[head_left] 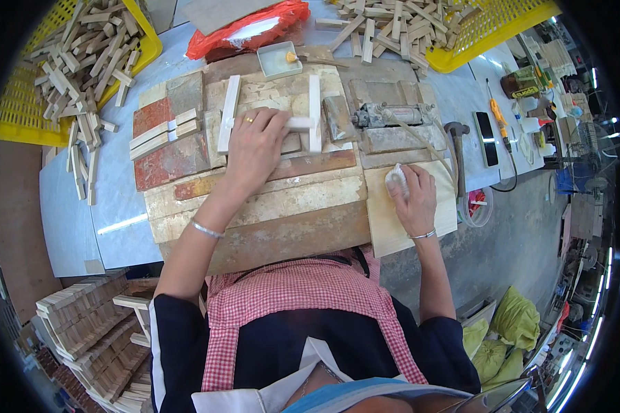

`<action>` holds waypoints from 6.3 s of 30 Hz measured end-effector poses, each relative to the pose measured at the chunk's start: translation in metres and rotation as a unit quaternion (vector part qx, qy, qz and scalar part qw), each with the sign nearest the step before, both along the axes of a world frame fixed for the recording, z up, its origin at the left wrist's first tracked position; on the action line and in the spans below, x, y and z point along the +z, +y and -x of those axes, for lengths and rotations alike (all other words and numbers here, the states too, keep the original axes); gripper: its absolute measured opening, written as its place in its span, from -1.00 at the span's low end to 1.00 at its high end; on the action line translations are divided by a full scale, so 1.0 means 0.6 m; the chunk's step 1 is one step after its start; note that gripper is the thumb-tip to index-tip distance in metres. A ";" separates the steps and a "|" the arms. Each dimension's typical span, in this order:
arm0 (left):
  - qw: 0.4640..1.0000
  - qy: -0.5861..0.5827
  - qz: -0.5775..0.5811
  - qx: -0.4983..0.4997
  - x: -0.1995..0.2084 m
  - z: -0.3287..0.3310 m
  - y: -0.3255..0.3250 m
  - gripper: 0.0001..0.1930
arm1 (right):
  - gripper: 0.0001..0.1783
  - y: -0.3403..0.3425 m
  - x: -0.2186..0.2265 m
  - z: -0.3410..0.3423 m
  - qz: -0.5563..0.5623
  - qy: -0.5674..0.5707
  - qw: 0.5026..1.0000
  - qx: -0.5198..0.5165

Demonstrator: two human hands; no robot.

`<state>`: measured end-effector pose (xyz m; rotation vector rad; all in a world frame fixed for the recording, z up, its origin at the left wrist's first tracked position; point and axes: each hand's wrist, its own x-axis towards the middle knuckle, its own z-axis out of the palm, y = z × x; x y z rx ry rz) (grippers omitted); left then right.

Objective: Assembling small wooden frames using glue and a hammer.

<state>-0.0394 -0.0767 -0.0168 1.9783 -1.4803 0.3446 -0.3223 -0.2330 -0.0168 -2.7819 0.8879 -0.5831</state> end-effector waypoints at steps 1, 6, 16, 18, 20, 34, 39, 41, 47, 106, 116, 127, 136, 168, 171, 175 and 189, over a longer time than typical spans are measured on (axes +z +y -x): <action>1.000 0.001 0.001 0.001 -0.003 -0.008 -0.006 -0.81 | -0.55 0.004 0.000 0.000 0.016 -0.002 1.000 0.014; 0.999 0.024 -0.020 0.020 -0.016 -0.024 -0.009 -0.81 | -0.55 0.003 -0.012 -0.005 0.017 0.011 1.000 0.012; 0.999 0.033 0.033 0.025 -0.037 -0.004 -0.021 -0.87 | -0.63 -0.003 -0.012 -0.005 -0.019 0.004 1.000 0.024; 0.998 0.027 0.035 0.035 -0.040 -0.010 -0.020 -0.87 | -0.64 -0.002 -0.015 -0.008 -0.020 0.005 0.999 0.027; 0.999 0.033 0.012 0.031 -0.033 -0.011 -0.017 -0.87 | -0.65 -0.004 -0.014 -0.007 -0.018 0.008 0.999 0.028; 0.994 -0.022 -0.105 -0.016 -0.011 0.039 0.056 -0.10 | -0.73 0.011 0.072 -0.162 -0.105 -0.109 0.976 0.154; 0.990 -0.011 -0.138 -0.007 -0.005 0.043 0.056 -0.08 | -0.79 0.018 0.047 -0.277 -0.037 -0.033 0.978 0.201; 0.991 -0.006 -0.134 -0.003 -0.009 0.046 0.058 -0.09 | -0.79 0.004 0.042 -0.301 -0.027 -0.014 0.978 0.205; 0.989 0.002 -0.148 0.013 -0.024 0.060 0.064 -0.23 | -0.82 0.064 0.070 -0.385 -0.078 -0.119 0.932 0.335; 0.993 -0.049 -0.104 0.017 -0.015 0.060 0.057 -0.20 | -0.53 0.038 0.056 -0.130 -0.100 -0.021 0.978 0.180; 0.992 -0.049 -0.114 0.022 -0.012 0.060 0.059 -0.19 | -0.52 0.047 0.044 -0.136 -0.075 -0.008 0.982 0.174; 0.996 -0.032 -0.076 0.022 -0.034 0.069 0.060 -0.21 | -0.47 0.112 0.117 -0.259 -0.061 -0.153 0.943 0.289; 0.998 -0.032 -0.060 0.004 -0.033 0.066 0.064 -0.30 | -0.52 0.112 0.082 -0.274 -0.109 0.002 0.948 0.301; 0.993 0.107 -0.031 0.046 0.169 -0.033 0.159 -0.81 | -0.62 -0.305 -0.114 0.165 -0.255 -0.138 0.930 -0.225; 0.972 0.122 -0.053 0.194 0.188 -0.035 0.305 -0.77 | -0.61 -0.420 -0.150 0.267 -0.066 0.032 0.984 -0.165; 0.890 0.121 -0.079 0.432 0.160 0.024 0.521 -0.74 | -0.64 -0.423 -0.104 0.208 0.063 0.013 0.992 -0.106; 0.783 0.241 -0.165 0.549 -0.049 0.162 0.814 -0.65 | -0.73 -0.144 0.086 -0.219 0.003 -0.056 0.975 0.214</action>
